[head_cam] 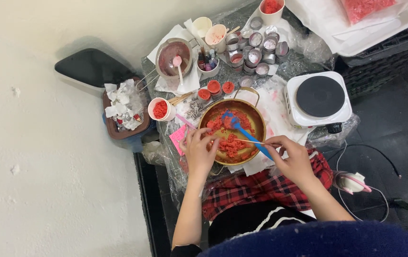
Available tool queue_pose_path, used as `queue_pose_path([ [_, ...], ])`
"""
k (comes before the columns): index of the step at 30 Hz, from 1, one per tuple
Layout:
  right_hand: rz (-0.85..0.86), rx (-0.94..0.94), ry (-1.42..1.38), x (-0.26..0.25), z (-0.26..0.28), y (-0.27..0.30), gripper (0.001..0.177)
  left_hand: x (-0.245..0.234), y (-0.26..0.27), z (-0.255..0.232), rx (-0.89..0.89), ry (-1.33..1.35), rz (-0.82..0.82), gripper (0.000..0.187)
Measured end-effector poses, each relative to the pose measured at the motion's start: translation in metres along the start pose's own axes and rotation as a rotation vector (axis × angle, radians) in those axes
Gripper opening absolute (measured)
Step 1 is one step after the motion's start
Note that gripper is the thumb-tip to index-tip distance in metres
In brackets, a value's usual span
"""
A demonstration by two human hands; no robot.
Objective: Filling small metal containers with red wax using a spatula.
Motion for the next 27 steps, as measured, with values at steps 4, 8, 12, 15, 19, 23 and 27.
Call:
queue_pose_path([
  [4,-0.005,-0.005,0.006,0.0,0.016,-0.007,0.017,-0.007,0.002,-0.002,0.094,-0.022,-0.037,0.024],
  [8,0.008,-0.005,0.022,0.003,0.026,-0.015,0.021,-0.005,0.001,-0.001,0.025,0.013,0.029,0.013],
  [12,0.026,0.038,0.04,0.001,0.02,-0.016,0.022,-0.024,-0.019,-0.026,0.109,0.12,0.0,0.047],
  [15,0.07,0.125,0.112,-0.006,0.032,-0.034,0.023,-0.011,-0.05,-0.024,0.167,0.123,0.053,0.03],
  [19,0.108,0.196,0.159,-0.005,0.031,-0.036,0.024,0.034,-0.123,-0.026,0.268,0.2,0.001,0.023],
  [23,0.139,0.124,0.126,-0.002,0.033,-0.044,0.026,0.078,-0.191,-0.042,0.355,0.121,-0.094,0.028],
  [27,0.138,0.252,0.087,-0.005,0.027,-0.049,0.027,0.115,-0.226,-0.039,0.379,0.008,-0.097,0.017],
])
Point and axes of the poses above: each hand's wrist, its own y-axis away from the middle knuckle, its own x-axis out of the palm, z = x × y, the point moved 3 cm from there along -y, towards the middle knuckle, and after that the axes turned 1 degree about -z, right-handed, at the moved point
